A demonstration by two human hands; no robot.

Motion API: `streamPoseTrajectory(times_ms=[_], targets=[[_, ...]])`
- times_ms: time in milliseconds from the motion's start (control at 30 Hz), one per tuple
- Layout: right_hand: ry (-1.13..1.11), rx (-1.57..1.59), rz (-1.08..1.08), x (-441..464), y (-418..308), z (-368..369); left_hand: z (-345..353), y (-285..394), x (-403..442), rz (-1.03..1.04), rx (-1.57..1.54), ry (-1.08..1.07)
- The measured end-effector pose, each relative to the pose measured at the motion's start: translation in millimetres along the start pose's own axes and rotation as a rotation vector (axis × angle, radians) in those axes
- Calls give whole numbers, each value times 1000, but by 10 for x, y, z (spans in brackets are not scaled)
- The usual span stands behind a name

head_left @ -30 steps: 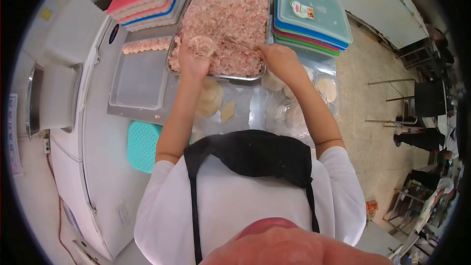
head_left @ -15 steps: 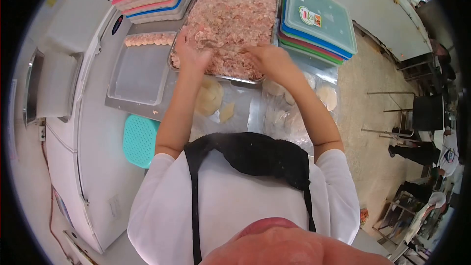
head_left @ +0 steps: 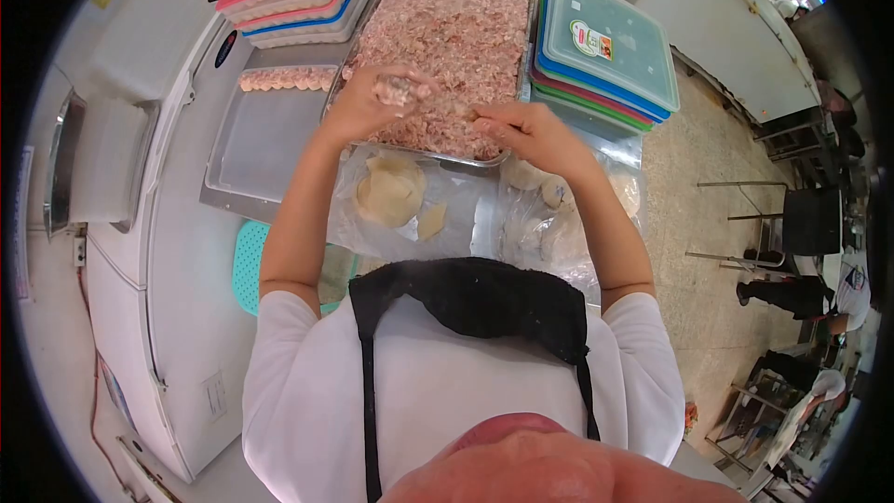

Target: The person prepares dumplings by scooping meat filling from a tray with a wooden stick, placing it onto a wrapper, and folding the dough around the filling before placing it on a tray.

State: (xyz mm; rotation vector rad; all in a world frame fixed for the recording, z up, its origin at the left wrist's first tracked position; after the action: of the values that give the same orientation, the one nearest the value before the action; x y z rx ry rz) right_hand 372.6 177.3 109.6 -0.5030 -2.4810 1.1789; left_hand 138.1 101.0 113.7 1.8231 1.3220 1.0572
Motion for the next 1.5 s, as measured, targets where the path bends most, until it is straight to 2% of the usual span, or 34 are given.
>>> streamPoseTrajectory(times_ms=[67, 167, 267, 367, 467, 567, 667, 733, 767, 800, 867, 933, 967, 1033, 1067, 1167, 1233, 1267, 1333, 1367, 1433, 1467, 1500], targets=[[0, -26, -108, 45, 139, 135, 10, -77, 8, -18, 102, -282], [-25, -36, -64, 98, 364, 215, 51, -132, -154, 279, 264, 40], [68, -384, -19, 153, 382, 62, 96, -612, -146, -34, -189, 183], [293, -601, -2, 9, -54, 170, 75, -625, -103, -359, -25, 133], [269, -581, -35, 43, 405, 437, 118, -631, -53, -485, 137, 126], [78, -759, 288, -14, 744, 161, 74, -652, -152, -364, 153, 133], [98, -733, 283, -173, 542, -99, 24, -134, -267, -109, 26, 311], [180, -405, 205, -225, 261, -204, 20, -3, -271, 28, 81, 394], [216, -244, 157, -233, 83, -254, 8, 52, -269, 29, 80, 356], [101, -109, 233, -242, -103, -244, -4, 108, -269, 30, 79, 317], [60, -177, 63, -175, -247, -11, 0, 184, -286, -108, 22, 63], [40, -194, -60, -106, -226, 225, 17, 1, -347, -1, 135, 105], [58, -312, -46, -130, -196, 174, 29, -96, -374, 55, 190, 125], [91, -553, -28, -97, -436, -14, 23, -23, -389, -111, 159, 128], [131, -561, -46, -102, -513, 25, -1, -9, -408, -195, 147, 127], [206, -617, -55, -117, -664, 206, -73, -239, -529, -224, -18, 193], [194, -699, -8, -51, -653, 274, -125, -349, -487, -170, -53, 78], [192, -680, 17, -48, -692, 234, -181, -394, -473, -139, -66, 27], [194, -638, 65, -7, -1010, 142, -258, -202, -634, -210, -41, 186], [201, -603, 8, 32, -1053, 244, -329, -131, -712, -248, -27, 260], [209, -533, -95, 112, -1071, 527, -470, -127, -756, -173, -210, 154], [190, -496, -53, 180, -1045, 666, -537, -141, -767, -133, -304, 102], [170, -459, -11, 259, -1011, 818, -629, -221, -787, -83, -224, 121]])
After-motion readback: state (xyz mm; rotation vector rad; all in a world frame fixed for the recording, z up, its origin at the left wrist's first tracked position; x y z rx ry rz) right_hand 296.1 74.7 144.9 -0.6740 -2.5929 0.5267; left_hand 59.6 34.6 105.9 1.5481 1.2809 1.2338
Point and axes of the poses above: each hand's wrist, its own x-axis towards the middle knuckle, its own z-axis out of the palm, y = z × x, the point moved 3 cm from there along x, towards the middle knuckle, and after that the axes turned 4 degrees about -x, right-handed, at the moved point
